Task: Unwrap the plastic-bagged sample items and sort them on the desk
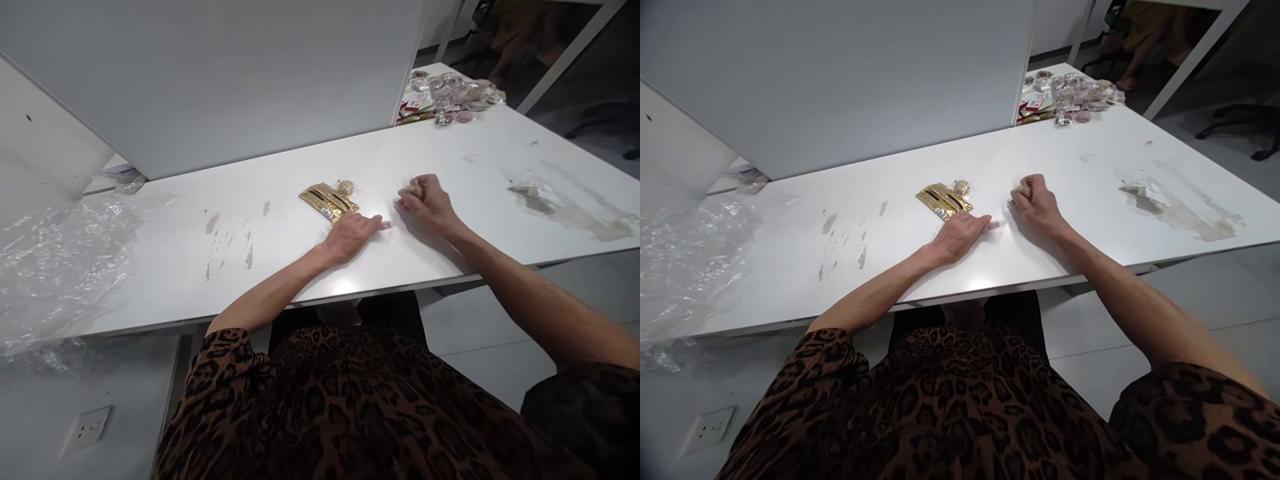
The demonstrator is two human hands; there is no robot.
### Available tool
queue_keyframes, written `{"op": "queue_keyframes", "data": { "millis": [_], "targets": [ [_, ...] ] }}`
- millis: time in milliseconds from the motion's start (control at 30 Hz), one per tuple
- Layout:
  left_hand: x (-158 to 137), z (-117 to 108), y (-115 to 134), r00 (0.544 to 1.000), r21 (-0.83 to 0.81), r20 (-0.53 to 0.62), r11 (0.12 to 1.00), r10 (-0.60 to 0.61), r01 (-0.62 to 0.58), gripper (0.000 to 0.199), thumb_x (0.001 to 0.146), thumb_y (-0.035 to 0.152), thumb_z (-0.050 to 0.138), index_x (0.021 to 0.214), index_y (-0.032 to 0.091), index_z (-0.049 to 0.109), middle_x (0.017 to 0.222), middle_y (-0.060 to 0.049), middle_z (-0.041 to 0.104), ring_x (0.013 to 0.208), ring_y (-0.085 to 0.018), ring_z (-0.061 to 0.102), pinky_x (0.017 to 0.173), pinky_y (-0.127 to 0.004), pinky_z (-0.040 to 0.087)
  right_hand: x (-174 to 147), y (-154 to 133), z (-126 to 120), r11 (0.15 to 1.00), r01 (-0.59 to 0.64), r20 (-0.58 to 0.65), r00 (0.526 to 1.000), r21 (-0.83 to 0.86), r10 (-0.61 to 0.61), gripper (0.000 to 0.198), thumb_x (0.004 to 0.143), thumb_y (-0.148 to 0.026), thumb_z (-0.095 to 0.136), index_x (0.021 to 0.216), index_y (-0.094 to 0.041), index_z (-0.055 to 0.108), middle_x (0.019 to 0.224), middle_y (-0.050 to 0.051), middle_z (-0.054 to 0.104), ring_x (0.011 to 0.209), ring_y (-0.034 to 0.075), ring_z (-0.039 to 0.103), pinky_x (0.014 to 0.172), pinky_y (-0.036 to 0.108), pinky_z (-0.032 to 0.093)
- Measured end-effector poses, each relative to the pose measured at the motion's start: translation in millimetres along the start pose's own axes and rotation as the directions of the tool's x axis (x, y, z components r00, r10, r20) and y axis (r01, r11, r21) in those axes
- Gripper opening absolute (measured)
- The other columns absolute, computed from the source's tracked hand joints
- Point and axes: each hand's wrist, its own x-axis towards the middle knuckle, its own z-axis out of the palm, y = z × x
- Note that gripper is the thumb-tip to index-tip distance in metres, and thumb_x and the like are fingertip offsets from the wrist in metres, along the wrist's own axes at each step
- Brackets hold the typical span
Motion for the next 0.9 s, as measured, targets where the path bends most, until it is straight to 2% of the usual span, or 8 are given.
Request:
{"op": "queue_keyframes", "data": {
  "millis": [67,133,267,367,500,633,733,900],
  "targets": [
    [5,-6,3,0.980,-0.244,-0.075,0.957,-0.182,0.159,0.031,0.114,0.036,0.043,0.132,0.017,0.060,0.101,-0.011,0.078,0.088,-0.024,0.075,0.089,-0.045,0.058,-10,-10,-1,0.905,-0.116,-0.039,0.989,0.409,0.144,0.041,0.088,-0.059,0.077,0.102,-0.028,0.055,0.105,0.007,0.073,0.098,0.026,0.073,0.098,0.050,0.060],
    [11,-10,10,0.930,-0.555,-0.063,0.787,-0.363,0.270,0.030,0.112,0.041,0.048,0.133,0.021,0.053,0.104,-0.008,0.078,0.080,-0.020,0.076,0.084,-0.041,0.061,-21,-25,0,0.750,-0.150,0.006,0.982,0.644,0.191,0.047,0.081,-0.062,0.084,0.093,-0.027,0.055,0.111,0.005,0.075,0.107,0.024,0.073,0.100,0.045,0.061],
    [28,-7,32,0.888,-0.915,0.145,0.282,-0.437,0.288,0.027,0.112,0.042,0.048,0.128,0.021,0.045,0.102,-0.006,0.076,0.073,-0.013,0.076,0.079,-0.032,0.064,-38,-50,11,0.650,-0.189,0.051,0.973,0.736,0.226,0.053,0.071,-0.059,0.095,0.089,-0.027,0.057,0.115,0.002,0.075,0.112,0.022,0.071,0.096,0.040,0.061],
    [35,3,44,0.909,-0.964,0.199,0.096,-0.365,0.249,0.032,0.113,0.043,0.048,0.134,0.020,0.044,0.098,-0.005,0.075,0.073,-0.013,0.076,0.079,-0.030,0.063,-46,-54,19,0.726,-0.197,0.051,0.974,0.658,0.219,0.061,0.070,-0.071,0.090,0.095,-0.029,0.053,0.109,0.002,0.075,0.099,0.025,0.073,0.084,0.045,0.062],
    [28,20,41,0.946,-0.936,0.128,0.278,-0.298,0.214,0.057,0.109,0.047,0.054,0.157,0.021,0.037,0.088,-0.001,0.072,0.079,-0.015,0.075,0.084,-0.032,0.062,-49,-47,11,0.811,-0.177,0.057,0.983,0.557,0.176,0.063,0.074,-0.074,0.085,0.098,-0.030,0.046,0.097,0.001,0.075,0.090,0.026,0.073,0.079,0.045,0.060],
    [20,34,35,0.977,-0.813,-0.009,0.570,-0.214,0.117,0.071,0.106,0.048,0.055,0.167,0.024,0.027,0.117,-0.009,0.073,0.082,-0.015,0.073,0.088,-0.037,0.060,-20,-30,-20,0.824,-0.223,0.023,0.969,0.521,0.247,0.056,0.076,-0.071,0.084,0.090,-0.028,0.051,0.092,0.004,0.073,0.079,0.024,0.068,0.068,0.041,0.057],
    [18,37,36,0.995,-0.716,0.008,0.694,-0.103,0.078,0.067,0.105,0.042,0.054,0.166,0.025,0.032,0.126,-0.011,0.071,0.096,-0.019,0.073,0.096,-0.043,0.060,34,-12,-52,0.832,-0.237,-0.147,0.924,0.501,0.352,0.050,0.078,-0.065,0.080,0.085,-0.026,0.050,0.089,0.005,0.069,0.076,0.021,0.064,0.062,0.035,0.052],
    [17,33,40,0.996,-0.662,0.091,0.747,-0.009,0.067,0.065,0.106,0.041,0.049,0.167,0.022,0.032,0.131,-0.014,0.072,0.117,-0.026,0.072,0.102,-0.048,0.060,159,15,-88,0.890,-0.358,-0.386,0.807,0.282,0.447,0.025,0.099,-0.031,0.052,0.087,-0.028,0.030,0.088,0.004,0.055,0.076,0.015,0.055,0.063,0.033,0.046]
  ]
}}
